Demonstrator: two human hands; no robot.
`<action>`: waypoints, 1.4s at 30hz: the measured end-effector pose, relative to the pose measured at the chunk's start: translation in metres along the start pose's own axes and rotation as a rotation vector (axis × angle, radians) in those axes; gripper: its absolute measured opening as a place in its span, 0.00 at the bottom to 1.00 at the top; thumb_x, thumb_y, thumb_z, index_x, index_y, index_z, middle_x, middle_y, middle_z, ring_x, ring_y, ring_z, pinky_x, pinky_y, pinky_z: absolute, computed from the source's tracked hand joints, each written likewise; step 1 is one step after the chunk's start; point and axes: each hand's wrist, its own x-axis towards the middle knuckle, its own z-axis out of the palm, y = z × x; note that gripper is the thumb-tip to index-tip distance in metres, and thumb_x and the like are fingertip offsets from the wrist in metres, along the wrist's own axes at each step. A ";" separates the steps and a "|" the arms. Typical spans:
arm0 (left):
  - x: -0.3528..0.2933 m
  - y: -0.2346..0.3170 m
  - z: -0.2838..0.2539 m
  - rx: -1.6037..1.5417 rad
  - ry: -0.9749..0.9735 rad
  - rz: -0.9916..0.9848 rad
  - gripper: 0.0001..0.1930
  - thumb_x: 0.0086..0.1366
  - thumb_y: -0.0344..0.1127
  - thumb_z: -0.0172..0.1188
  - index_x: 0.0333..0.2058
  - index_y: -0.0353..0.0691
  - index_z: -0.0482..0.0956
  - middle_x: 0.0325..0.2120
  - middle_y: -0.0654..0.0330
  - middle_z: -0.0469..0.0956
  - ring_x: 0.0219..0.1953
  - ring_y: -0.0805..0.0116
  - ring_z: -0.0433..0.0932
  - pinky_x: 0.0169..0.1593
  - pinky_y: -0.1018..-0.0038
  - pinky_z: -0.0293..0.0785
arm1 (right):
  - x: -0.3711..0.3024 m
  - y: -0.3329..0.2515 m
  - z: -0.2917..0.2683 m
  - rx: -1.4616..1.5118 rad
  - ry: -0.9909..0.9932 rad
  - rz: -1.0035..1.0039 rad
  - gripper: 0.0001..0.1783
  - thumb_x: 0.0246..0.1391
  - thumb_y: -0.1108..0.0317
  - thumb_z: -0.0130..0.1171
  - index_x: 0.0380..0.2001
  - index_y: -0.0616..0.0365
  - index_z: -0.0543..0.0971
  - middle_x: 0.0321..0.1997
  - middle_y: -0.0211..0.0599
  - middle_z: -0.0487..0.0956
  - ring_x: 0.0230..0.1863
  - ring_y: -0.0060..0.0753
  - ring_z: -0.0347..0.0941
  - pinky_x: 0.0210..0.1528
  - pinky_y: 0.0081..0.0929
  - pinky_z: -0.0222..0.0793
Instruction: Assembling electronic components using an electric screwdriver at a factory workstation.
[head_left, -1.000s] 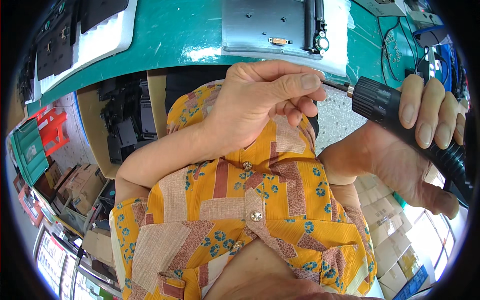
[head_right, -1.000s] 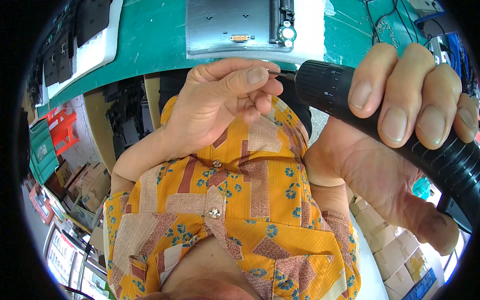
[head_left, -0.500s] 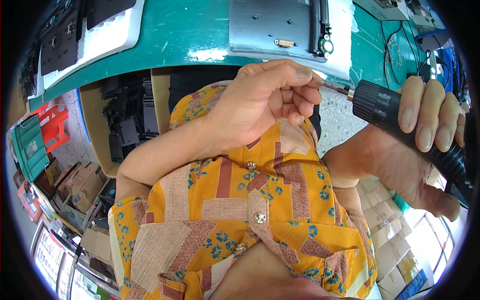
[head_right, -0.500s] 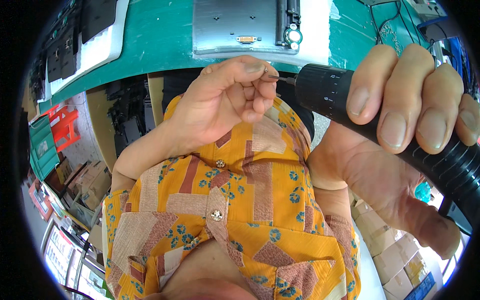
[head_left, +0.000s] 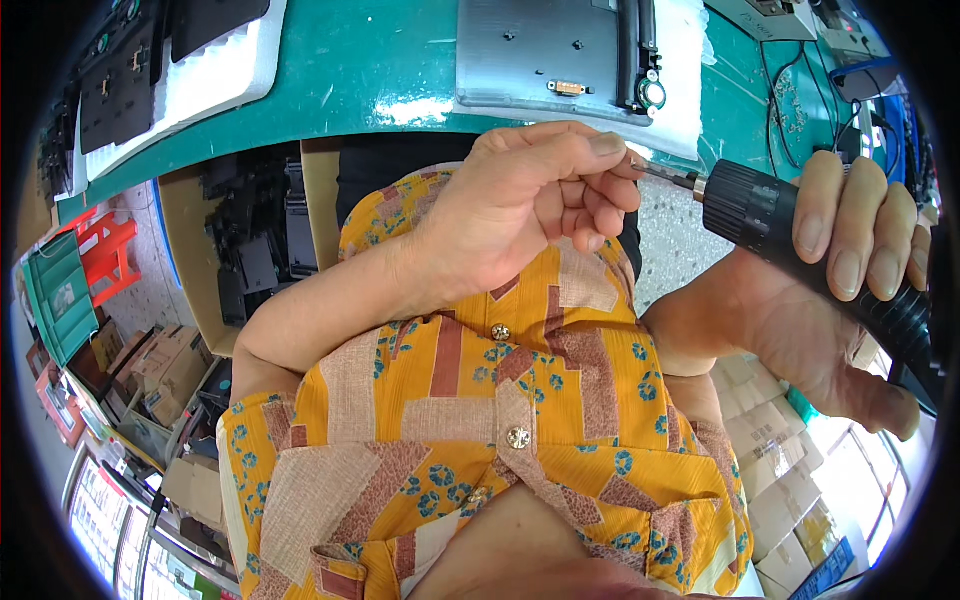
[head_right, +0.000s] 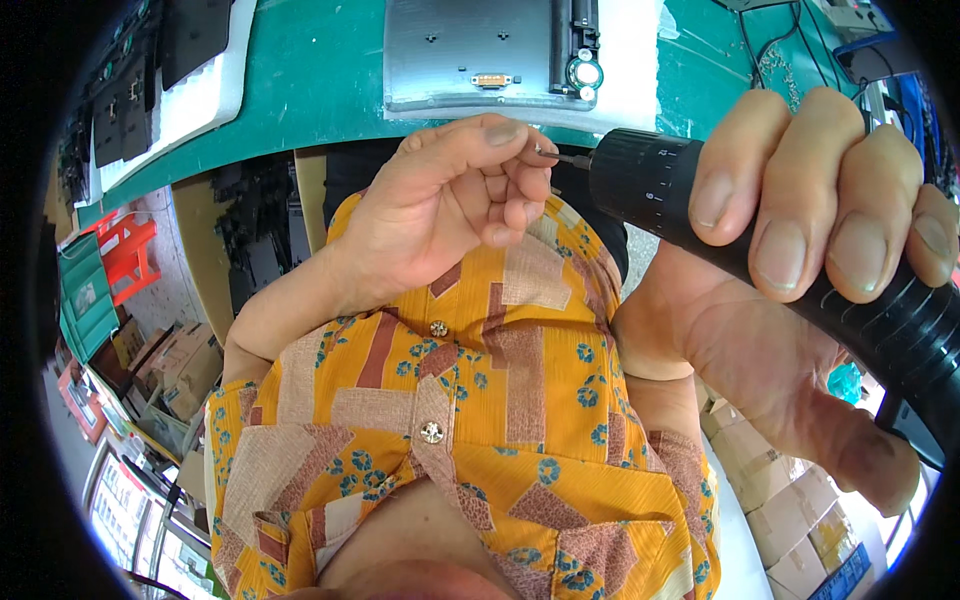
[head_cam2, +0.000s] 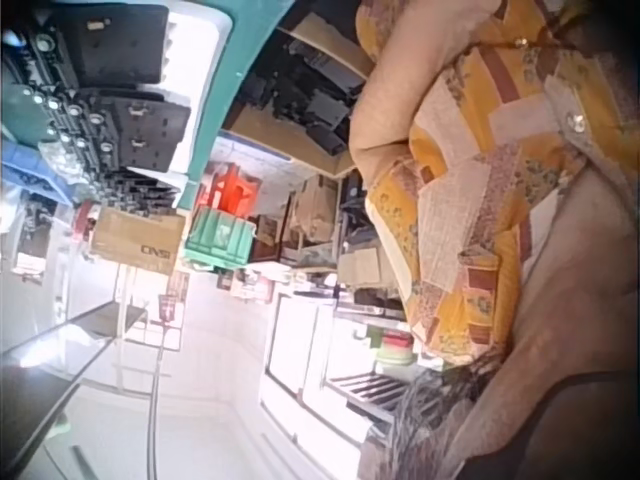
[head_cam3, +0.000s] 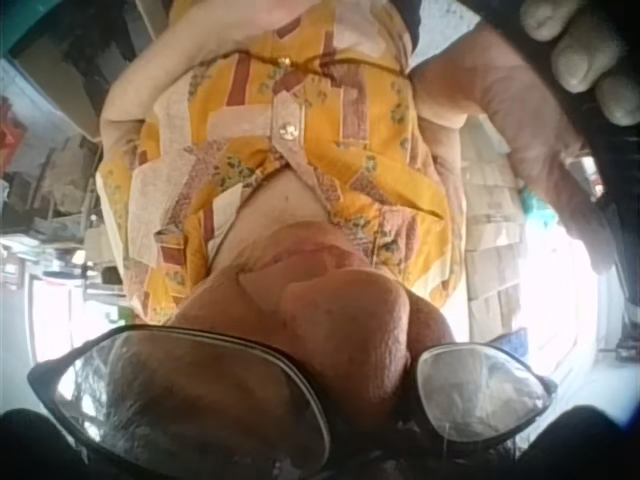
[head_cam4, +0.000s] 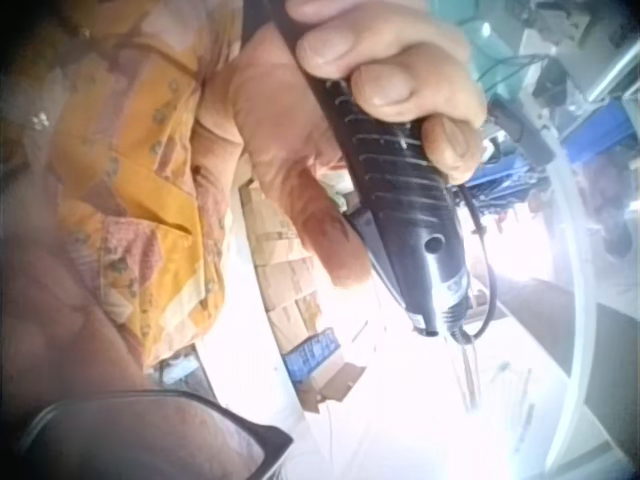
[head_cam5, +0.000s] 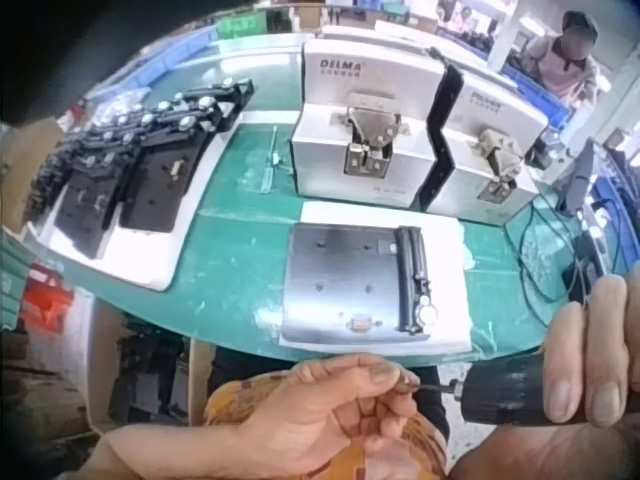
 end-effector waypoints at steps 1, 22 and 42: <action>0.000 0.000 0.000 0.004 0.015 -0.004 0.14 0.74 0.42 0.59 0.41 0.36 0.84 0.31 0.61 0.82 0.29 0.75 0.78 0.29 0.80 0.70 | 0.000 0.002 0.001 0.001 0.003 -0.014 0.39 0.38 0.37 0.77 0.44 0.55 0.76 0.37 0.27 0.74 0.35 0.24 0.71 0.40 0.26 0.65; -0.003 -0.011 -0.001 -0.045 -0.023 0.002 0.11 0.73 0.40 0.62 0.40 0.37 0.81 0.29 0.66 0.77 0.28 0.79 0.74 0.29 0.81 0.68 | 0.000 -0.008 -0.011 -0.051 -0.053 -0.002 0.40 0.41 0.35 0.74 0.46 0.56 0.77 0.38 0.27 0.74 0.35 0.24 0.70 0.40 0.26 0.64; -0.005 -0.015 -0.007 -0.036 -0.015 -0.025 0.11 0.73 0.39 0.61 0.43 0.35 0.81 0.28 0.66 0.76 0.28 0.78 0.72 0.29 0.82 0.66 | 0.002 0.000 -0.006 -0.084 -0.151 0.092 0.42 0.41 0.33 0.75 0.48 0.54 0.76 0.40 0.26 0.74 0.36 0.23 0.71 0.39 0.25 0.66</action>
